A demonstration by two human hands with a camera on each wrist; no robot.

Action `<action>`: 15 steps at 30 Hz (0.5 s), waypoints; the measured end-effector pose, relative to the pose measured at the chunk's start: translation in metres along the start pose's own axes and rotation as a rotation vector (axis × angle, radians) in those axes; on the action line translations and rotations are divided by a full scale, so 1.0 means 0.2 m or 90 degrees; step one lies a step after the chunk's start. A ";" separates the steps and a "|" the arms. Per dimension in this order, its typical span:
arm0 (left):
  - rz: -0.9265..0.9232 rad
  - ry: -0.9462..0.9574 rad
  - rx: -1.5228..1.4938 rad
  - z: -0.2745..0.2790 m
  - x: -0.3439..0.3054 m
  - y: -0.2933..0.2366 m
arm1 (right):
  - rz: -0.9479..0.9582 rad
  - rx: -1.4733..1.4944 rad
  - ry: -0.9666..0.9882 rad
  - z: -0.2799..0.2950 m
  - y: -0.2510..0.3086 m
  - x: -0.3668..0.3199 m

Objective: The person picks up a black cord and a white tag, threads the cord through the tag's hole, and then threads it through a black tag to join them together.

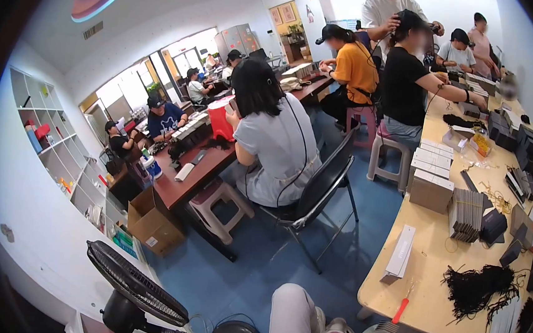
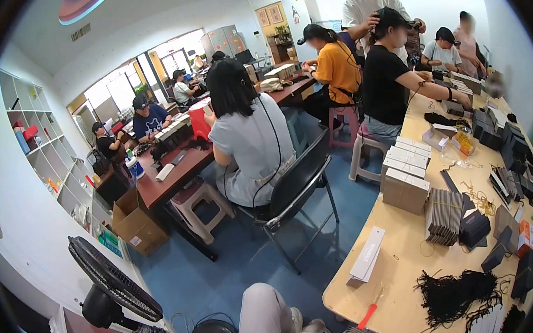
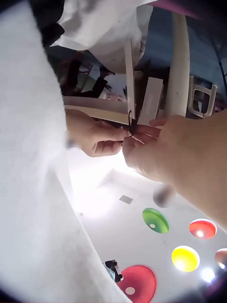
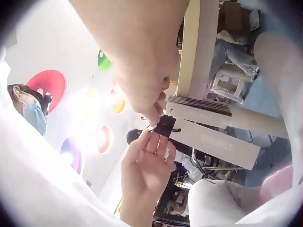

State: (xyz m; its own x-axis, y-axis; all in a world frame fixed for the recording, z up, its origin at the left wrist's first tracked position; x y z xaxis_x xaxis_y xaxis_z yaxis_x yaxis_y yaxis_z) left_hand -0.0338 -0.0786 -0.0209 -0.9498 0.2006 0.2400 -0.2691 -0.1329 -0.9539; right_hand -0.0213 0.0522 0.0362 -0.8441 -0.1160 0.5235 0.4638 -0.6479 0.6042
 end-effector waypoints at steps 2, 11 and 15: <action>-0.063 0.003 0.024 -0.01 0.00 -0.04 | 0.022 -0.013 -0.004 0.00 0.01 0.01; -0.215 0.026 0.137 -0.04 0.02 -0.21 | 0.067 0.004 -0.017 -0.01 0.03 0.02; -0.222 0.051 0.173 -0.06 0.00 -0.19 | 0.061 -0.073 -0.037 -0.01 -0.04 -0.03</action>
State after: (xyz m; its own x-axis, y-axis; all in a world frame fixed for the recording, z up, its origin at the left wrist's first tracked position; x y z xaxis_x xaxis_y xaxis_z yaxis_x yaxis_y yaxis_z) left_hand -0.0213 -0.0616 0.0131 -0.7829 0.3511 0.5137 -0.6128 -0.2919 -0.7344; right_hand -0.0199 0.0561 0.0262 -0.7788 -0.1402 0.6114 0.5049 -0.7183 0.4786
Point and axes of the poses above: each hand's wrist, its own x-axis towards the middle knuckle, its own z-axis out of the back of the hand, y = z × x, the point moved 8 cm from there along x, towards the middle knuckle, and after that the axes turned 11 degrees about -y, right-handed, at the moved point
